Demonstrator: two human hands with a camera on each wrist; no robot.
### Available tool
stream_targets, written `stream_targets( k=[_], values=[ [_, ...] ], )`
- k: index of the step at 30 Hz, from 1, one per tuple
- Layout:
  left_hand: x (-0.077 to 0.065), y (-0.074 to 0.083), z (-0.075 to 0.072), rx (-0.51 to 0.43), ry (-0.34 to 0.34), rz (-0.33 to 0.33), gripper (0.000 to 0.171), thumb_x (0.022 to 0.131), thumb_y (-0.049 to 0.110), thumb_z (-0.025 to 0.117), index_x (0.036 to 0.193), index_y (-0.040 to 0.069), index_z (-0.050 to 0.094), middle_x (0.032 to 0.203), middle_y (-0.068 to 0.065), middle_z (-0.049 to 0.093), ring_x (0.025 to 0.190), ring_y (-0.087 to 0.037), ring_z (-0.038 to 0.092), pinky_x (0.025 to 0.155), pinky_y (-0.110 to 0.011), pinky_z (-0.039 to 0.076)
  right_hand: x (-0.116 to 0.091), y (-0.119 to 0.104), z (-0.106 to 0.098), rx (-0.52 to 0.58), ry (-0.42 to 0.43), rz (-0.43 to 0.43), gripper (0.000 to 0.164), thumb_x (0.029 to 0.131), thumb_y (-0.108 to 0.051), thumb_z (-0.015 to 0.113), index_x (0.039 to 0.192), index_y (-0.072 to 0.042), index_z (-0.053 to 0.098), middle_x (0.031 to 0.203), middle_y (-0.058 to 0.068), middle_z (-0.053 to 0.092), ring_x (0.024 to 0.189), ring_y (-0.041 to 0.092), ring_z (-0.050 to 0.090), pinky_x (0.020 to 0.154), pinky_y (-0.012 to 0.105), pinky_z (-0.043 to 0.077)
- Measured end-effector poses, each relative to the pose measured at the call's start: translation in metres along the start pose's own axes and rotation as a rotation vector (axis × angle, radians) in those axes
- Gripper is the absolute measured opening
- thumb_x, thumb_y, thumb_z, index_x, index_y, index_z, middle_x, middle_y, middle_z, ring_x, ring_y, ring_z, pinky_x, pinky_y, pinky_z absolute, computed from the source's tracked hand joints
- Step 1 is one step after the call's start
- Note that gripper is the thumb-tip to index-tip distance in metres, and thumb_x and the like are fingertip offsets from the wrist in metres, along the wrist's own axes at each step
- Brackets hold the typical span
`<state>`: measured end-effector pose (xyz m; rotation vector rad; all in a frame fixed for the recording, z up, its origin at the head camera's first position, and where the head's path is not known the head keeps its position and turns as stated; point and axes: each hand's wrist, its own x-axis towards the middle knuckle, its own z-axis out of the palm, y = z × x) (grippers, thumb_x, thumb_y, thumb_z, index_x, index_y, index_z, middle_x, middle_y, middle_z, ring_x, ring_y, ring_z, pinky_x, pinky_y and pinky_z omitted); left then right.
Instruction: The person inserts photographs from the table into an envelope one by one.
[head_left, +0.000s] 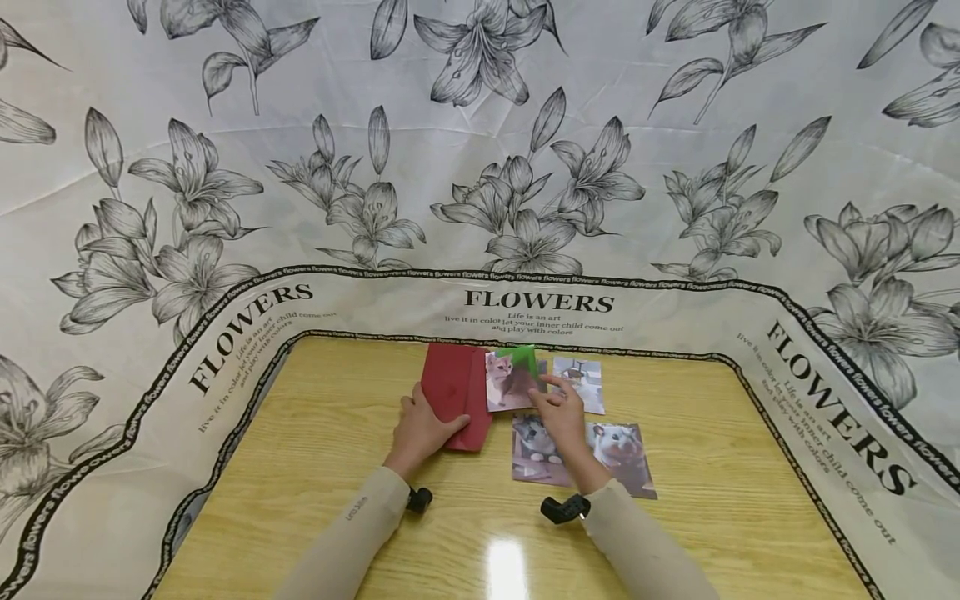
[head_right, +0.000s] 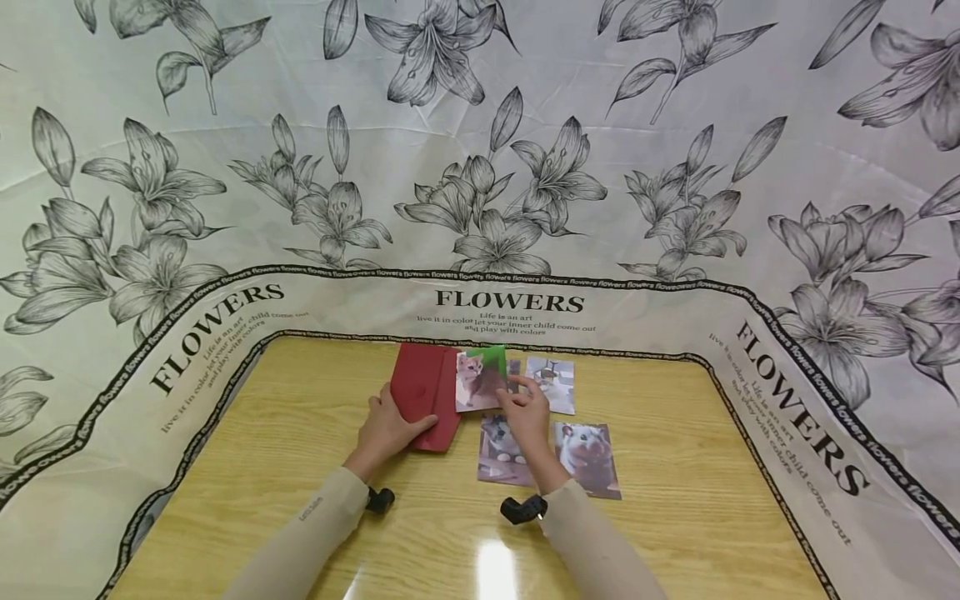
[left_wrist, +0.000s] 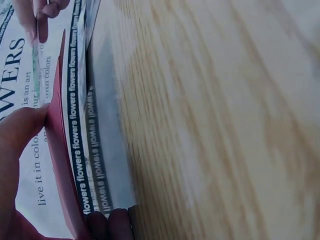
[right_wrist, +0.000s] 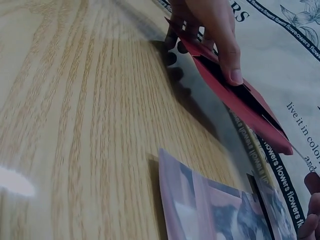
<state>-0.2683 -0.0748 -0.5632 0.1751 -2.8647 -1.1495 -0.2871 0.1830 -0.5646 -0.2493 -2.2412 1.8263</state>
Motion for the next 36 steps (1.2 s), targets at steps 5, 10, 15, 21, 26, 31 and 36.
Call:
stream_targets(
  k=[5, 10, 15, 21, 26, 31, 36],
  values=[
    [0.0, 0.001, 0.002, 0.004, 0.008, 0.004, 0.122, 0.079, 0.062, 0.09, 0.163, -0.002, 0.028, 0.134, -0.03, 0.049, 0.105, -0.046, 0.064, 0.089, -0.065, 0.055, 0.003, 0.004, 0.009, -0.003, 0.011, -0.03, 0.037, 0.097, -0.011, 0.082, 0.131, -0.001, 0.07, 0.095, 0.02, 0.08, 0.084, 0.035, 0.079, 0.059, 0.02, 0.051],
    [0.001, -0.001, 0.002, 0.006, 0.012, 0.011, 0.123, 0.079, 0.062, 0.089, 0.164, -0.002, 0.028, 0.134, -0.03, 0.049, 0.103, -0.046, 0.064, 0.088, -0.065, 0.055, 0.004, 0.005, 0.02, 0.006, 0.018, -0.023, 0.037, 0.097, -0.011, 0.082, 0.131, -0.001, 0.07, 0.094, 0.02, 0.08, 0.08, 0.036, 0.078, 0.057, 0.021, 0.051],
    [0.001, -0.001, 0.002, -0.002, 0.008, 0.02, 0.122, 0.08, 0.06, 0.09, 0.164, -0.002, 0.028, 0.134, -0.03, 0.048, 0.103, -0.046, 0.064, 0.088, -0.064, 0.056, 0.001, 0.005, 0.031, -0.013, 0.001, 0.017, 0.037, 0.098, -0.016, 0.082, 0.132, -0.007, 0.07, 0.093, 0.015, 0.081, 0.081, 0.039, 0.077, 0.056, 0.022, 0.051],
    [0.001, -0.001, 0.001, -0.002, 0.011, 0.021, 0.121, 0.079, 0.059, 0.091, 0.163, -0.002, 0.028, 0.133, -0.03, 0.048, 0.104, -0.047, 0.064, 0.087, -0.064, 0.056, -0.001, 0.001, 0.043, -0.011, 0.006, 0.021, 0.033, 0.098, -0.013, 0.081, 0.128, -0.006, 0.071, 0.093, 0.017, 0.081, 0.08, 0.043, 0.077, 0.053, 0.022, 0.049],
    [-0.001, -0.001, 0.001, 0.0, 0.008, 0.016, 0.12, 0.08, 0.059, 0.09, 0.162, -0.002, 0.028, 0.132, -0.03, 0.049, 0.103, -0.046, 0.064, 0.087, -0.063, 0.056, -0.004, -0.004, 0.05, 0.034, -0.004, 0.048, 0.03, 0.098, -0.007, 0.078, 0.126, 0.0, 0.07, 0.095, 0.021, 0.08, 0.076, 0.043, 0.076, 0.05, 0.024, 0.05],
    [0.0, -0.002, 0.001, 0.005, 0.008, 0.015, 0.122, 0.08, 0.061, 0.09, 0.163, -0.002, 0.028, 0.132, -0.03, 0.048, 0.099, -0.045, 0.065, 0.086, -0.063, 0.056, -0.007, -0.012, 0.054, 0.078, -0.044, 0.071, 0.031, 0.098, -0.003, 0.077, 0.127, 0.001, 0.07, 0.099, 0.022, 0.08, 0.079, 0.042, 0.076, 0.055, 0.03, 0.055],
    [0.001, -0.002, 0.002, 0.015, -0.001, 0.008, 0.124, 0.08, 0.062, 0.089, 0.164, -0.003, 0.026, 0.133, -0.031, 0.048, 0.095, -0.044, 0.066, 0.085, -0.062, 0.057, -0.01, -0.016, 0.053, 0.055, -0.107, 0.066, 0.036, 0.099, -0.007, 0.077, 0.134, -0.001, 0.067, 0.104, 0.021, 0.08, 0.083, 0.038, 0.074, 0.066, 0.036, 0.059]
  ],
)
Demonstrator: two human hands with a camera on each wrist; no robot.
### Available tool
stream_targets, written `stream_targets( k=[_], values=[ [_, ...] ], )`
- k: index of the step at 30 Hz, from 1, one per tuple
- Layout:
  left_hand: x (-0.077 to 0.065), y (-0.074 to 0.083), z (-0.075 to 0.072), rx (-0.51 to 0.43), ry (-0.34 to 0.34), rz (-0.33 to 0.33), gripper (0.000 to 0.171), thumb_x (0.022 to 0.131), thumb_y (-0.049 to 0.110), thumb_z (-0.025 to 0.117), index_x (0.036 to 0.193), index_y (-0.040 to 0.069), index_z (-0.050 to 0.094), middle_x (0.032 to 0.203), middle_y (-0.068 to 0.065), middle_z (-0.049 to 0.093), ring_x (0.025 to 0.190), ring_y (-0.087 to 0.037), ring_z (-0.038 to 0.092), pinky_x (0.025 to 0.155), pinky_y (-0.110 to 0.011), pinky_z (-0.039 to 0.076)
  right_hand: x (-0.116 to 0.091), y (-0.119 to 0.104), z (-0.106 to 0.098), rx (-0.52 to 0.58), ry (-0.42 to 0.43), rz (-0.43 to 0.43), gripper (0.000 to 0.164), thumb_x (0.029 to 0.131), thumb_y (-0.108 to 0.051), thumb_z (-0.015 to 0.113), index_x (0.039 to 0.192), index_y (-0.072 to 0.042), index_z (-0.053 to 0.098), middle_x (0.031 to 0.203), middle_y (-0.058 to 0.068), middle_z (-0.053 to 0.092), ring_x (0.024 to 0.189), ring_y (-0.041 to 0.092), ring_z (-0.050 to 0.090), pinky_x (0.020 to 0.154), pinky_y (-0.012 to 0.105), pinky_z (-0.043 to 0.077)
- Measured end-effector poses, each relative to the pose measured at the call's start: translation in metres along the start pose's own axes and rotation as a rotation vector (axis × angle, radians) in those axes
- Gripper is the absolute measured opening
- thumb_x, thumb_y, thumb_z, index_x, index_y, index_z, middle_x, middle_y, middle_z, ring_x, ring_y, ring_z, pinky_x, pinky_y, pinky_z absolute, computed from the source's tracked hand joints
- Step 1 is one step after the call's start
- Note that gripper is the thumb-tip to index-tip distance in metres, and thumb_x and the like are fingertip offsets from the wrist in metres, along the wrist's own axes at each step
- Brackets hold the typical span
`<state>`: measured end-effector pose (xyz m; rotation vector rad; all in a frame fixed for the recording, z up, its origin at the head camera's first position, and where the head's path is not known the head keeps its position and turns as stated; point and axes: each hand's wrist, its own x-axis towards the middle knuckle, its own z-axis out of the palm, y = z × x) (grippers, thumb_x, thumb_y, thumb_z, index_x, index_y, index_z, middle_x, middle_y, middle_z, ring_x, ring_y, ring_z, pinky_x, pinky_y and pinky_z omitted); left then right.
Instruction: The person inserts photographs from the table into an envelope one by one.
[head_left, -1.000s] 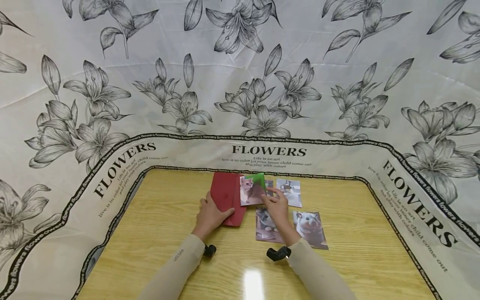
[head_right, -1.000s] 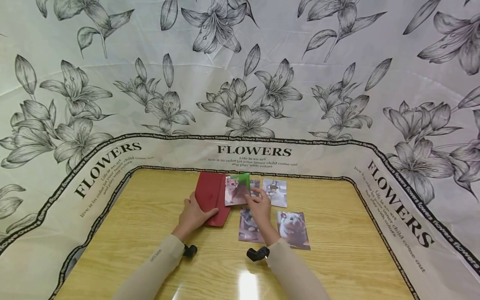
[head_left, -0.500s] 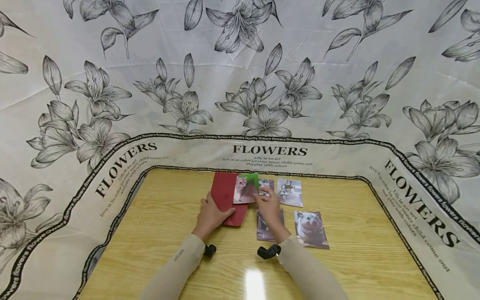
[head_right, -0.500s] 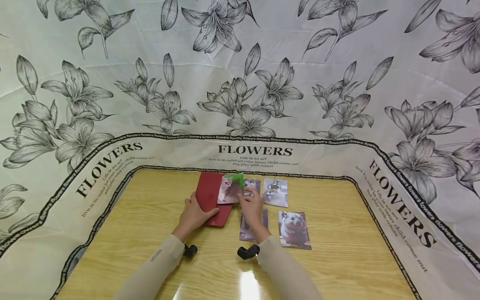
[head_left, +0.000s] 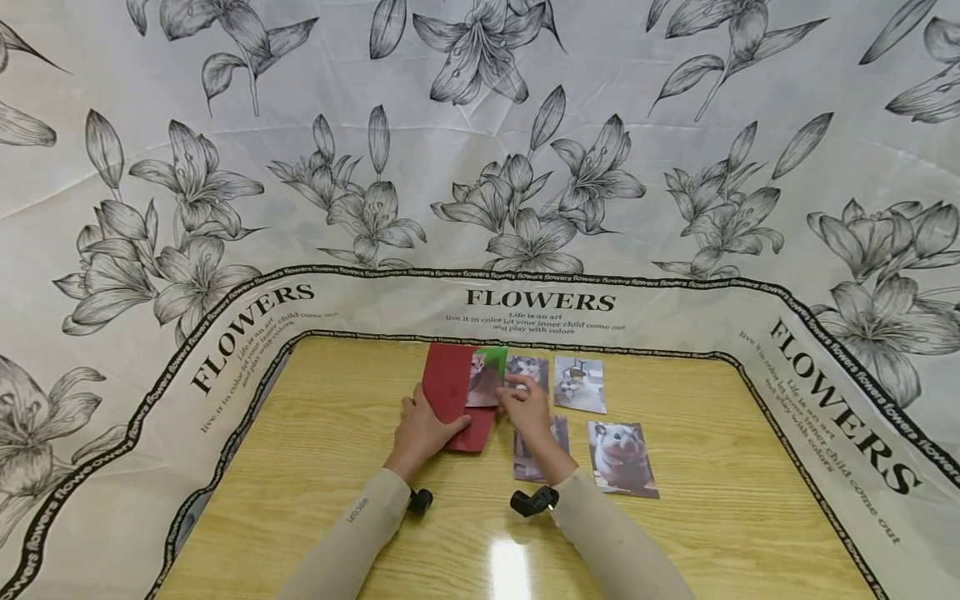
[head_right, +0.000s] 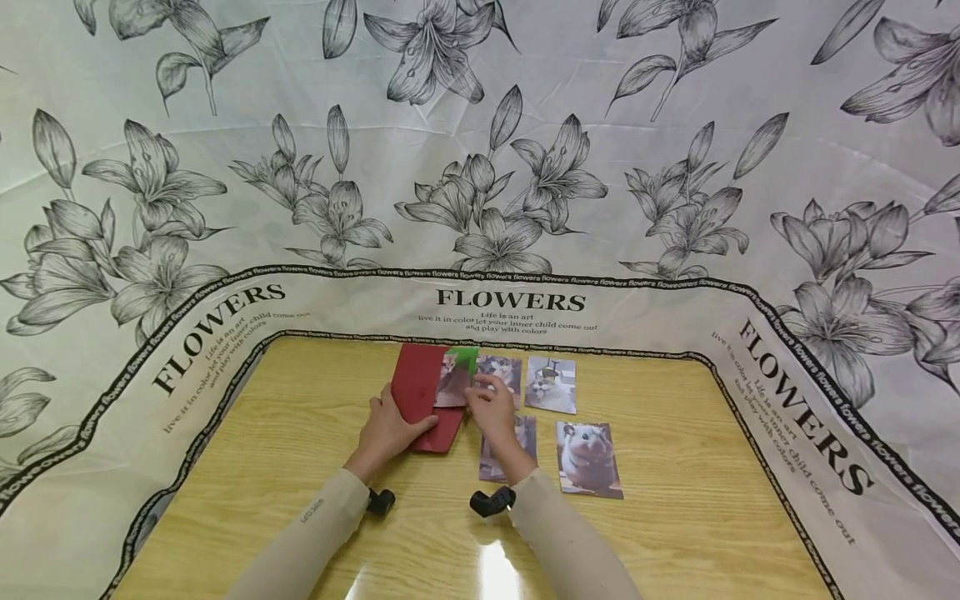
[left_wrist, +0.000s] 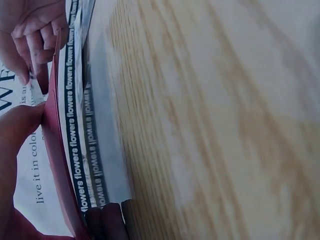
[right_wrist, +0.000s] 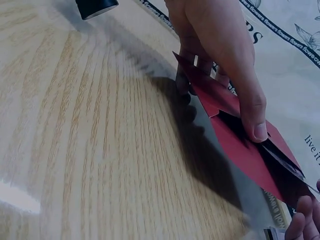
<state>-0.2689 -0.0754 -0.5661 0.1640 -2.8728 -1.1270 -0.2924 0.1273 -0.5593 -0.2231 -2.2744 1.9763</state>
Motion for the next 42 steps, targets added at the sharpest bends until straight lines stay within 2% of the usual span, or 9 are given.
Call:
stream_targets(
  k=[5, 7, 11, 19, 26, 33, 42],
  values=[
    [0.0, 0.0, 0.0, -0.01, -0.003, -0.002, 0.123, 0.081, 0.061, 0.089, 0.165, -0.003, 0.026, 0.134, -0.031, 0.048, 0.096, -0.044, 0.065, 0.087, -0.062, 0.057, 0.0, 0.002, -0.001, -0.112, -0.033, -0.026, 0.038, 0.101, -0.012, 0.076, 0.137, -0.005, 0.068, 0.1, 0.014, 0.08, 0.076, 0.019, 0.07, 0.063, 0.029, 0.05],
    [0.0, -0.001, 0.001, -0.011, -0.006, -0.004, 0.123, 0.081, 0.061, 0.089, 0.165, -0.003, 0.025, 0.134, -0.031, 0.048, 0.096, -0.044, 0.065, 0.086, -0.062, 0.057, 0.001, 0.003, -0.001, -0.149, -0.037, -0.034, 0.037, 0.101, -0.014, 0.076, 0.137, -0.006, 0.068, 0.096, 0.011, 0.079, 0.072, 0.015, 0.066, 0.06, 0.028, 0.047],
    [0.0, -0.001, 0.001, -0.009, -0.001, -0.004, 0.123, 0.081, 0.061, 0.089, 0.165, -0.002, 0.025, 0.134, -0.03, 0.048, 0.096, -0.043, 0.065, 0.086, -0.061, 0.058, 0.002, 0.005, 0.0, -0.196, -0.047, -0.05, 0.039, 0.101, -0.015, 0.077, 0.138, -0.008, 0.068, 0.09, 0.006, 0.077, 0.069, 0.015, 0.064, 0.056, 0.028, 0.045],
    [0.002, -0.002, 0.001, -0.014, 0.011, 0.009, 0.122, 0.081, 0.06, 0.09, 0.164, -0.002, 0.026, 0.133, -0.03, 0.047, 0.097, -0.044, 0.066, 0.087, -0.061, 0.058, 0.006, 0.007, 0.003, -0.257, -0.078, -0.087, 0.039, 0.102, -0.016, 0.077, 0.139, -0.007, 0.069, 0.084, 0.005, 0.078, 0.071, 0.016, 0.066, 0.056, 0.029, 0.042],
    [0.003, -0.006, 0.003, -0.048, 0.002, 0.014, 0.121, 0.082, 0.058, 0.089, 0.165, -0.003, 0.024, 0.135, -0.03, 0.047, 0.103, -0.044, 0.066, 0.092, -0.059, 0.057, 0.01, 0.009, 0.005, -0.245, -0.111, -0.061, 0.04, 0.101, -0.018, 0.078, 0.14, -0.009, 0.069, 0.083, 0.005, 0.077, 0.073, 0.019, 0.067, 0.056, 0.028, 0.042],
    [0.004, -0.006, 0.002, -0.077, -0.01, 0.026, 0.122, 0.083, 0.054, 0.09, 0.165, -0.005, 0.022, 0.137, -0.032, 0.045, 0.106, -0.046, 0.065, 0.095, -0.058, 0.056, 0.013, 0.009, 0.009, -0.259, -0.127, -0.098, 0.04, 0.101, -0.015, 0.077, 0.139, -0.005, 0.069, 0.087, 0.01, 0.079, 0.078, 0.017, 0.069, 0.061, 0.029, 0.047],
    [0.002, -0.004, 0.002, -0.084, -0.004, 0.037, 0.12, 0.084, 0.052, 0.09, 0.164, -0.007, 0.022, 0.136, -0.034, 0.045, 0.106, -0.046, 0.064, 0.096, -0.058, 0.056, 0.014, 0.008, 0.018, -0.304, -0.129, -0.118, 0.039, 0.1, -0.015, 0.078, 0.138, -0.006, 0.071, 0.087, 0.007, 0.078, 0.081, 0.018, 0.071, 0.065, 0.028, 0.049]
  ],
)
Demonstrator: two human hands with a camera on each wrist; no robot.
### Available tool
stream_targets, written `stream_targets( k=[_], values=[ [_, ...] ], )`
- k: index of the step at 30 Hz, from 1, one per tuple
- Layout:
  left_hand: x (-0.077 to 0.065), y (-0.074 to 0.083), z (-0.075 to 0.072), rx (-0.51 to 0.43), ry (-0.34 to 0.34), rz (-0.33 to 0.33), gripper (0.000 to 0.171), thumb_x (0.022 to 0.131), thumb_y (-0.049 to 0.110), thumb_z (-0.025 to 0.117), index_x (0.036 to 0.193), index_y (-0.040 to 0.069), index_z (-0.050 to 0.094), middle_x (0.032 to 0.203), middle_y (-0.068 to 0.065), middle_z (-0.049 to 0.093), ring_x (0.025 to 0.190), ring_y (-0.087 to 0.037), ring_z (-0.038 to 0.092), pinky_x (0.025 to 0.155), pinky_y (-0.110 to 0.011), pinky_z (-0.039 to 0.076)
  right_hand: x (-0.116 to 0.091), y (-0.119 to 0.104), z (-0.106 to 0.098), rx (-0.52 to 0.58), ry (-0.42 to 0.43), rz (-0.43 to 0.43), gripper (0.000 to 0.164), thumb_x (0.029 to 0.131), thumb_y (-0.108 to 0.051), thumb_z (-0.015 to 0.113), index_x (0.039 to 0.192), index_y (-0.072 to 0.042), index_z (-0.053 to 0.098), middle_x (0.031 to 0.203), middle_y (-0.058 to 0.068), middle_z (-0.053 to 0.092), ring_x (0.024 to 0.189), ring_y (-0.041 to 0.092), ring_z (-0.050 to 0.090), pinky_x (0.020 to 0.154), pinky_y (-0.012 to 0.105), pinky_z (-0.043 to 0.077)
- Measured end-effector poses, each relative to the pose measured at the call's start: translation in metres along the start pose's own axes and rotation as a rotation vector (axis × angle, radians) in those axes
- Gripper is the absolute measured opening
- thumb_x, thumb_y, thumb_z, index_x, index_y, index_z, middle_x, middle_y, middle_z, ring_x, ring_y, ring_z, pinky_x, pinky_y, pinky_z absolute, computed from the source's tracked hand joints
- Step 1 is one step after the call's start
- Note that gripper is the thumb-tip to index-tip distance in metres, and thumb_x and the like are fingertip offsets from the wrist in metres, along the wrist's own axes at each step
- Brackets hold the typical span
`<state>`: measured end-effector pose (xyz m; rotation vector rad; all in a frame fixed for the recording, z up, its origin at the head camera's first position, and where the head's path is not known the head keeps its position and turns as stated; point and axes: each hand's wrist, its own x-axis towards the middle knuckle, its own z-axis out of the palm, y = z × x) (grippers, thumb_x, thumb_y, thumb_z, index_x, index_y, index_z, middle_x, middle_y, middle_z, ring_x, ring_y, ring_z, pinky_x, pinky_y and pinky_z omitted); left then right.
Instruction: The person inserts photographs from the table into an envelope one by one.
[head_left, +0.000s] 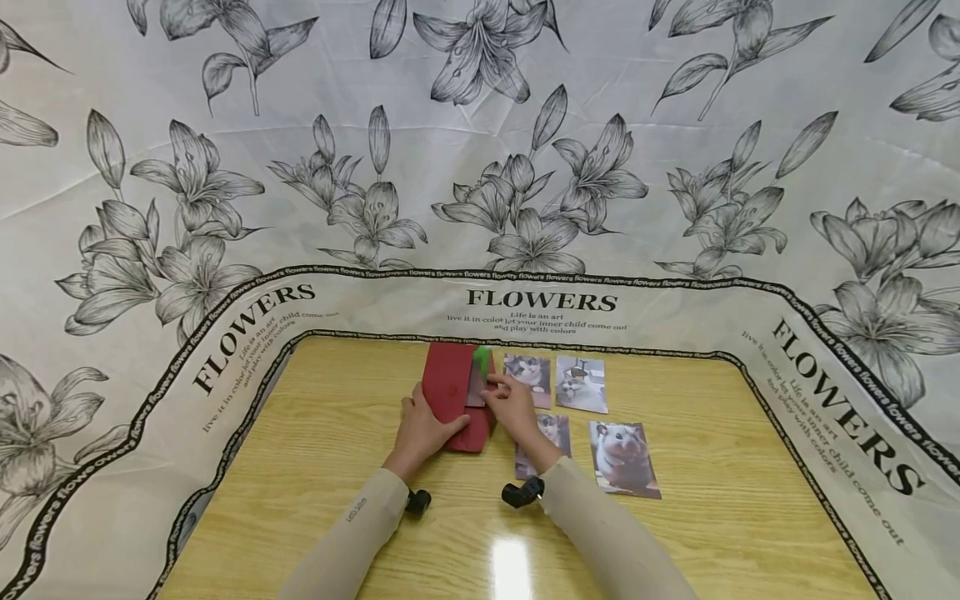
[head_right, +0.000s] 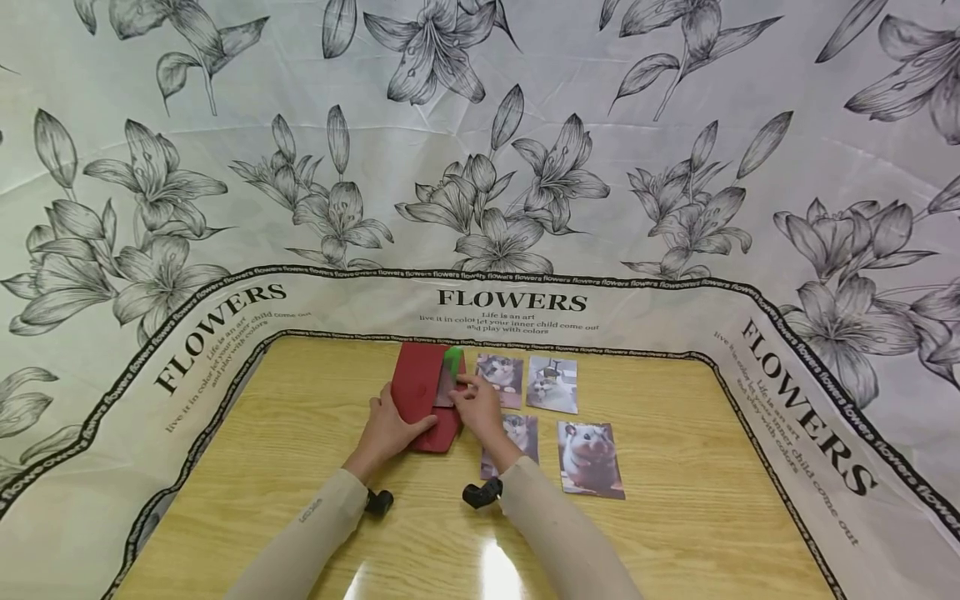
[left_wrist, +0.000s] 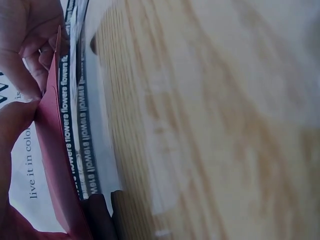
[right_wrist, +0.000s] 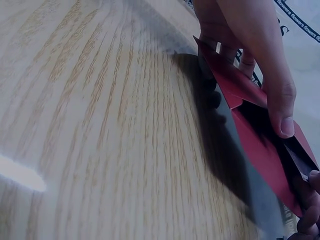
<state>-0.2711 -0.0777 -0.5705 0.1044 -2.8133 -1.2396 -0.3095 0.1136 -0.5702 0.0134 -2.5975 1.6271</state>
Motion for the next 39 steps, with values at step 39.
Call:
stream_targets(
  k=[39],
  values=[
    [0.003, -0.003, 0.002, -0.018, -0.008, 0.004, 0.122, 0.084, 0.053, 0.089, 0.165, -0.006, 0.021, 0.136, -0.033, 0.044, 0.104, -0.042, 0.062, 0.095, -0.056, 0.056, 0.001, -0.014, 0.024, -0.096, 0.004, -0.049, 0.034, 0.101, -0.01, 0.075, 0.134, -0.003, 0.073, 0.09, 0.008, 0.077, 0.087, 0.025, 0.073, 0.077, 0.04, 0.058]
  ],
)
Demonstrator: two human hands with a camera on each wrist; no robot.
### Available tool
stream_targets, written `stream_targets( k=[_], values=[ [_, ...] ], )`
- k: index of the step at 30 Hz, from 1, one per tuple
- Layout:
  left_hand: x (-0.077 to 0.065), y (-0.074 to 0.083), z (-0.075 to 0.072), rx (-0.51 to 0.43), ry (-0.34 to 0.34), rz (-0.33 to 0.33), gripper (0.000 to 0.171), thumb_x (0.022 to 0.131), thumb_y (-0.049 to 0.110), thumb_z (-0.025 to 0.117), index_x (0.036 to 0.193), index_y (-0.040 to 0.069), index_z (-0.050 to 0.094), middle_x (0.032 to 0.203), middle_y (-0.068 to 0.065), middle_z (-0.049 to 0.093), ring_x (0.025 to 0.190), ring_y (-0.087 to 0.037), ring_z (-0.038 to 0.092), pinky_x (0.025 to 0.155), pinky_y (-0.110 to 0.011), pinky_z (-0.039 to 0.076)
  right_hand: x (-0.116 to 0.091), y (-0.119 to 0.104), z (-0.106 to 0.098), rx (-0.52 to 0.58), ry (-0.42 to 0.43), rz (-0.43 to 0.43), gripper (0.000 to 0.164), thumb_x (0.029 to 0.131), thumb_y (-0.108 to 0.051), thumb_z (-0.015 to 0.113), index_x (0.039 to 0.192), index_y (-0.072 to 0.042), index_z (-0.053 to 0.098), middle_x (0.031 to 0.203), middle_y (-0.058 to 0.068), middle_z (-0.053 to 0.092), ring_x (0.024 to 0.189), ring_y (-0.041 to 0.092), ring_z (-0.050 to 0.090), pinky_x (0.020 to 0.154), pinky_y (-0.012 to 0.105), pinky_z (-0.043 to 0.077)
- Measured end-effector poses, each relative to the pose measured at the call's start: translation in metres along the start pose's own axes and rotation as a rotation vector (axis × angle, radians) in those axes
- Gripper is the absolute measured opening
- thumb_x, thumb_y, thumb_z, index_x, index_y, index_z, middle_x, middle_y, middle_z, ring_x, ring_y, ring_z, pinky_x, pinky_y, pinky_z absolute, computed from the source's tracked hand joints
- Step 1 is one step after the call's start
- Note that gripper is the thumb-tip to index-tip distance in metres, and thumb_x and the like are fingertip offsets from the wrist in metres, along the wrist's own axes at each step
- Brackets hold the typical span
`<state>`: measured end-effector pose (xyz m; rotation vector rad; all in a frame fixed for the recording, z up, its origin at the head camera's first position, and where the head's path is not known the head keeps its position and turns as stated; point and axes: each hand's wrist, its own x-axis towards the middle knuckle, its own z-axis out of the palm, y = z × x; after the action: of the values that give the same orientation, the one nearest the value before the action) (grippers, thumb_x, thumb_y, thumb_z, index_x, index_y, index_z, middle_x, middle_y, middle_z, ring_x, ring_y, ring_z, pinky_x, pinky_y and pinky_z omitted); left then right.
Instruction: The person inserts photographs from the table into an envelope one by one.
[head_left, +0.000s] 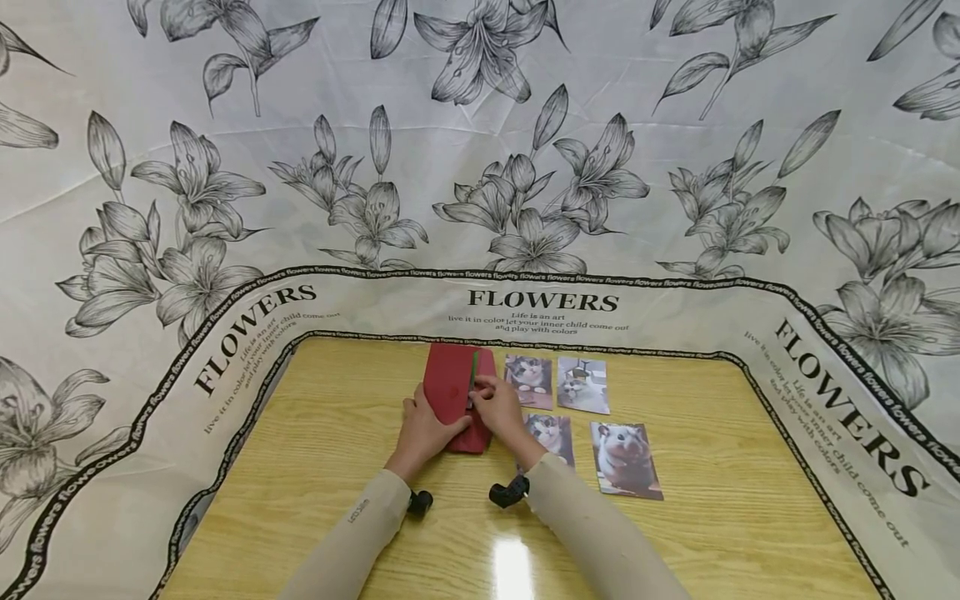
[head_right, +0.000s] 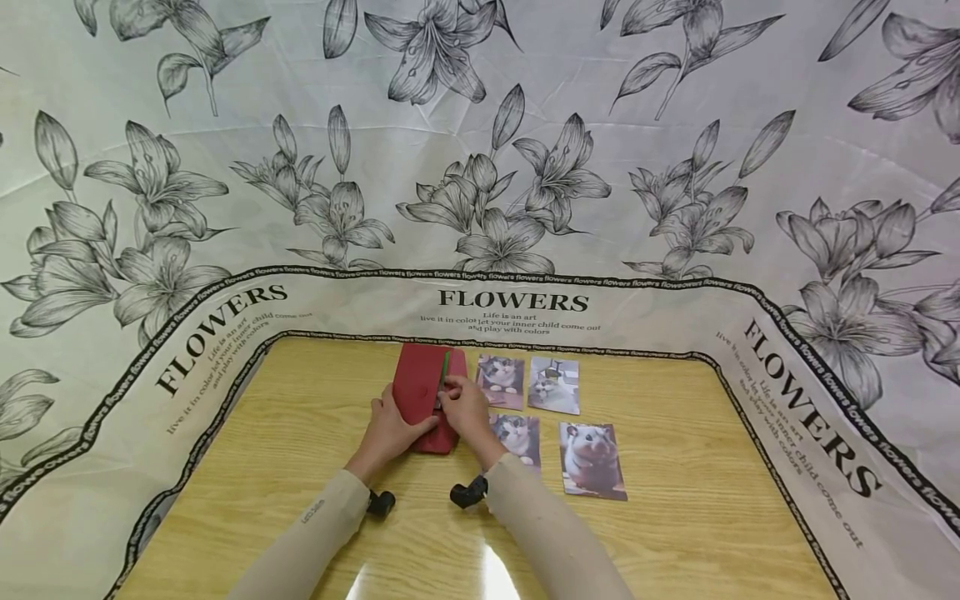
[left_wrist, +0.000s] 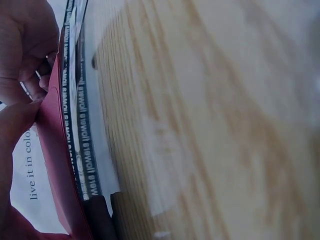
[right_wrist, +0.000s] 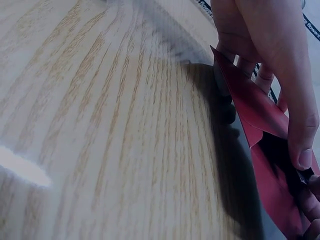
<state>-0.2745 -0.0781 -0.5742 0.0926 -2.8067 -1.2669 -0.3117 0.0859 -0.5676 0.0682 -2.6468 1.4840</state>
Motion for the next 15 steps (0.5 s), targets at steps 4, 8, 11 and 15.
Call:
stream_targets(
  k=[4, 8, 11, 15],
  values=[
    [0.0, 0.001, 0.0, 0.004, 0.004, 0.004, 0.121, 0.084, 0.052, 0.09, 0.164, -0.007, 0.021, 0.134, -0.033, 0.044, 0.102, -0.041, 0.062, 0.094, -0.056, 0.056, 0.0, 0.0, -0.002, 0.004, 0.007, -0.001, 0.033, 0.1, -0.01, 0.075, 0.133, -0.002, 0.073, 0.091, 0.008, 0.075, 0.085, 0.024, 0.07, 0.076, 0.039, 0.056],
    [-0.001, 0.001, 0.0, 0.011, 0.009, 0.003, 0.12, 0.084, 0.051, 0.09, 0.164, -0.007, 0.021, 0.133, -0.033, 0.044, 0.101, -0.041, 0.062, 0.093, -0.056, 0.057, -0.001, 0.001, -0.004, 0.019, 0.007, 0.015, 0.033, 0.101, -0.011, 0.076, 0.133, -0.004, 0.074, 0.092, 0.005, 0.073, 0.084, 0.019, 0.067, 0.075, 0.035, 0.053],
    [-0.001, 0.002, -0.001, 0.007, 0.015, 0.001, 0.12, 0.084, 0.05, 0.09, 0.164, -0.007, 0.022, 0.133, -0.033, 0.044, 0.101, -0.041, 0.062, 0.093, -0.056, 0.056, -0.001, 0.004, -0.006, 0.029, 0.014, 0.017, 0.03, 0.101, -0.012, 0.075, 0.131, -0.005, 0.075, 0.092, 0.004, 0.072, 0.082, 0.016, 0.065, 0.074, 0.033, 0.052],
    [-0.002, 0.003, -0.001, -0.003, 0.009, -0.015, 0.12, 0.084, 0.051, 0.09, 0.164, -0.007, 0.022, 0.134, -0.032, 0.044, 0.103, -0.041, 0.062, 0.095, -0.056, 0.056, -0.002, 0.009, -0.012, 0.047, 0.031, -0.005, 0.026, 0.101, -0.011, 0.075, 0.126, -0.003, 0.076, 0.093, 0.006, 0.071, 0.083, 0.017, 0.063, 0.075, 0.032, 0.051]
  ],
)
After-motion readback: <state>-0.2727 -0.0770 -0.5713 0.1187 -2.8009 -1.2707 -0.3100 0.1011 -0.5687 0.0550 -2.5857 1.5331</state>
